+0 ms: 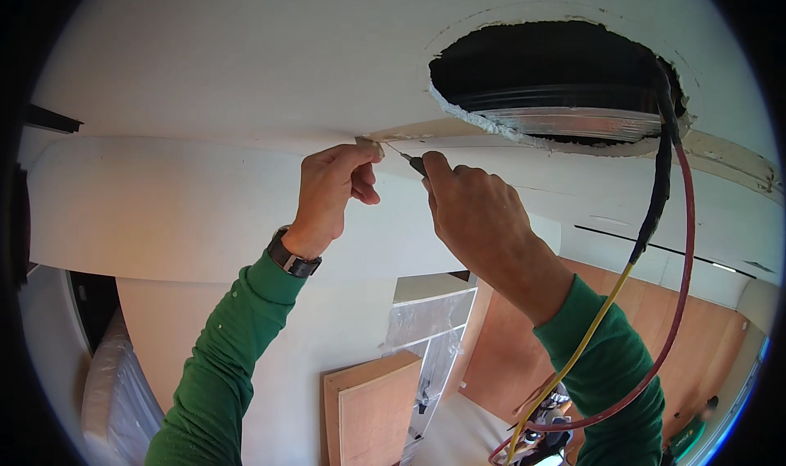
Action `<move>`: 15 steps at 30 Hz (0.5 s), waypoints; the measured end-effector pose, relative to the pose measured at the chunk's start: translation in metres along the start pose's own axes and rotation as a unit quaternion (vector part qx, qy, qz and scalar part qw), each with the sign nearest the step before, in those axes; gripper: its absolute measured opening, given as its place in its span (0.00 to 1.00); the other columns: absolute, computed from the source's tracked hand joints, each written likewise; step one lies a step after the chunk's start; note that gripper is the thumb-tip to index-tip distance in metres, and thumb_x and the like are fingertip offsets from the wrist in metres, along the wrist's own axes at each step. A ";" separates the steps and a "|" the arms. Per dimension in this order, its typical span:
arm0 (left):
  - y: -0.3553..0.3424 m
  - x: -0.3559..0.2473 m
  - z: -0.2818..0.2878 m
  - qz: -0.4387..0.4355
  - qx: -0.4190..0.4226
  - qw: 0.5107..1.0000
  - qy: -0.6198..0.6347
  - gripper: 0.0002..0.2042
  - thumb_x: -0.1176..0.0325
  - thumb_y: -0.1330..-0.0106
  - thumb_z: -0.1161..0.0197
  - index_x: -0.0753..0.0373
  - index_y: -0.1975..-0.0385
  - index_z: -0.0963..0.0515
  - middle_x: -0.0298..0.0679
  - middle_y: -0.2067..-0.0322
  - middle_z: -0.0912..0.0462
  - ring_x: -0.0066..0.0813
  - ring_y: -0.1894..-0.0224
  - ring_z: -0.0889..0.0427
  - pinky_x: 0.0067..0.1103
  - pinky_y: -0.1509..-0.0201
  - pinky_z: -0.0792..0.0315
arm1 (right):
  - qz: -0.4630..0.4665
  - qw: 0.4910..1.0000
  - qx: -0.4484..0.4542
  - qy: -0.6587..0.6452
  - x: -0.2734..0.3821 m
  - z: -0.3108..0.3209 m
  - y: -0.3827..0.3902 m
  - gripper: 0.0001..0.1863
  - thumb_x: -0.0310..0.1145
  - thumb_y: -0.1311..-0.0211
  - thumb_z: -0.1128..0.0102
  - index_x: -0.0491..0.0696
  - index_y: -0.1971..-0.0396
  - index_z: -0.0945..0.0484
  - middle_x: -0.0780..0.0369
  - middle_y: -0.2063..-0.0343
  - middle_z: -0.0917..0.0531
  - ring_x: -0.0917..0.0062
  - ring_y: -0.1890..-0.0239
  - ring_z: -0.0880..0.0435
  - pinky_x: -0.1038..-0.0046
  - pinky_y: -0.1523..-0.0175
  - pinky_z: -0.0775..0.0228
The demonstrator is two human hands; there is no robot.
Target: The person trims the edge of a drywall opening in the ceiling with a utility knife and سپس connects a circular LED panel light to the wiring.
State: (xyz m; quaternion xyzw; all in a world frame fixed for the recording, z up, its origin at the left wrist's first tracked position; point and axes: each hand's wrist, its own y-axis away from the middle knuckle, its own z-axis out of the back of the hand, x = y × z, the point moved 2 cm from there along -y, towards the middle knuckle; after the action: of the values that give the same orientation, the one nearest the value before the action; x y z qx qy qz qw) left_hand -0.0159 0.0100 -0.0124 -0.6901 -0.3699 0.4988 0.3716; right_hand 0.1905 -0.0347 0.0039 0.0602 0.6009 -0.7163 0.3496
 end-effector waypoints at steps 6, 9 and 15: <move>0.019 0.017 0.002 -0.010 0.012 1.000 -0.012 0.10 0.68 0.32 0.37 0.69 0.70 0.16 0.37 0.80 0.22 0.25 0.83 0.21 0.21 0.78 0.26 | -0.001 1.000 0.002 -0.007 0.003 -0.002 -0.002 0.08 0.30 0.28 0.43 0.41 0.58 0.29 0.53 0.84 0.19 0.58 0.81 0.15 0.60 0.76 0.21; 0.082 0.020 -0.031 0.035 0.140 0.987 -0.076 0.09 0.70 0.30 0.39 0.70 0.68 0.15 0.36 0.80 0.21 0.23 0.81 0.20 0.20 0.77 0.25 | -0.005 1.000 0.001 0.010 -0.003 -0.010 0.000 0.08 0.30 0.28 0.43 0.41 0.58 0.29 0.52 0.83 0.19 0.57 0.79 0.14 0.60 0.75 0.20; 0.070 0.031 -0.022 0.149 0.350 0.853 -0.358 0.20 0.57 0.30 0.34 0.70 0.77 0.17 0.38 0.82 0.17 0.23 0.83 0.18 0.20 0.77 0.27 | 0.005 1.000 0.004 0.003 0.003 -0.016 -0.003 0.08 0.31 0.28 0.44 0.42 0.57 0.29 0.52 0.80 0.18 0.58 0.78 0.13 0.60 0.75 0.20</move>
State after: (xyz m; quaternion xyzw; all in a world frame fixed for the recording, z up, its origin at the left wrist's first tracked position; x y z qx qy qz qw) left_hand 0.0223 0.0028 -0.0826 -0.3350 -0.1710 0.8571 0.3520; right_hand 0.1807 -0.0214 0.0005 0.0666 0.5990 -0.7168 0.3507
